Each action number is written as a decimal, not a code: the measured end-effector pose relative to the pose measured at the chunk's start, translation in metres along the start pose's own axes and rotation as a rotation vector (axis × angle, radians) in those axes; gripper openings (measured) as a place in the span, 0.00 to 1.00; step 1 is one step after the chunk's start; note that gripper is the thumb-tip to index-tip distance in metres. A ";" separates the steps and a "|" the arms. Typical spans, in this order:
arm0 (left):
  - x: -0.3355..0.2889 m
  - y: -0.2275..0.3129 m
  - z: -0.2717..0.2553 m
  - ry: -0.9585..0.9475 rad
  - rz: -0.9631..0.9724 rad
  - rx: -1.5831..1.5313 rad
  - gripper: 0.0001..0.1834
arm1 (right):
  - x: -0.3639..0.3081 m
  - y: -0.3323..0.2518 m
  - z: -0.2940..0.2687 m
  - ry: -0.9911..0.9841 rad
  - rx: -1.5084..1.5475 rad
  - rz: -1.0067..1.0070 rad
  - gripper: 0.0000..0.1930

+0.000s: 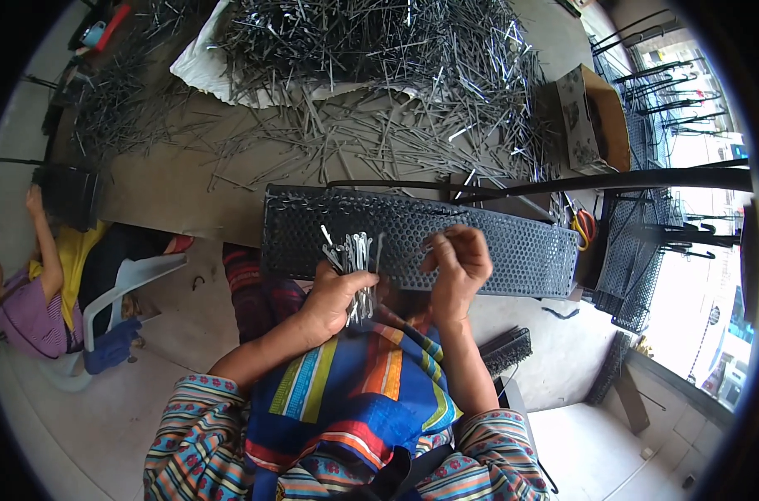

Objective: Inserting bundles of thin metal wires into a perforated metal plate to assemble a mesh component.

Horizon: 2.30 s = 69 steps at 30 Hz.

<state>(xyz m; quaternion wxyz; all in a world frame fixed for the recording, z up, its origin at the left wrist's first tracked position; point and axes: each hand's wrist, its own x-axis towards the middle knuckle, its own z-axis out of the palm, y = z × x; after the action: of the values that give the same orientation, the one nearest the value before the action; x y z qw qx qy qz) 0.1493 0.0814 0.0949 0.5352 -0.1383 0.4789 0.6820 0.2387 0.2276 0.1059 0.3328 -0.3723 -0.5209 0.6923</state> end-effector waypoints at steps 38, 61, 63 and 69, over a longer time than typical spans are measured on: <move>0.007 -0.001 -0.005 -0.171 -0.077 -0.058 0.13 | 0.010 -0.004 0.007 -0.160 -0.912 -0.504 0.08; 0.008 -0.004 0.006 -0.111 -0.033 0.105 0.09 | 0.030 0.006 0.002 0.003 -0.873 -0.801 0.06; 0.010 -0.004 0.005 -0.120 -0.050 0.098 0.09 | 0.030 0.001 0.006 -0.086 -0.999 -0.796 0.07; 0.008 -0.001 0.006 -0.154 -0.064 0.080 0.09 | 0.024 -0.002 0.008 -0.134 -1.008 -0.648 0.09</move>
<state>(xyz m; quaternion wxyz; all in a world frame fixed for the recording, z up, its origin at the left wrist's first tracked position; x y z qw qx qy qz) 0.1495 0.0909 0.0920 0.5968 -0.0793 0.4586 0.6536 0.2199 0.2450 0.1050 0.2757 -0.2620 -0.8918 0.2452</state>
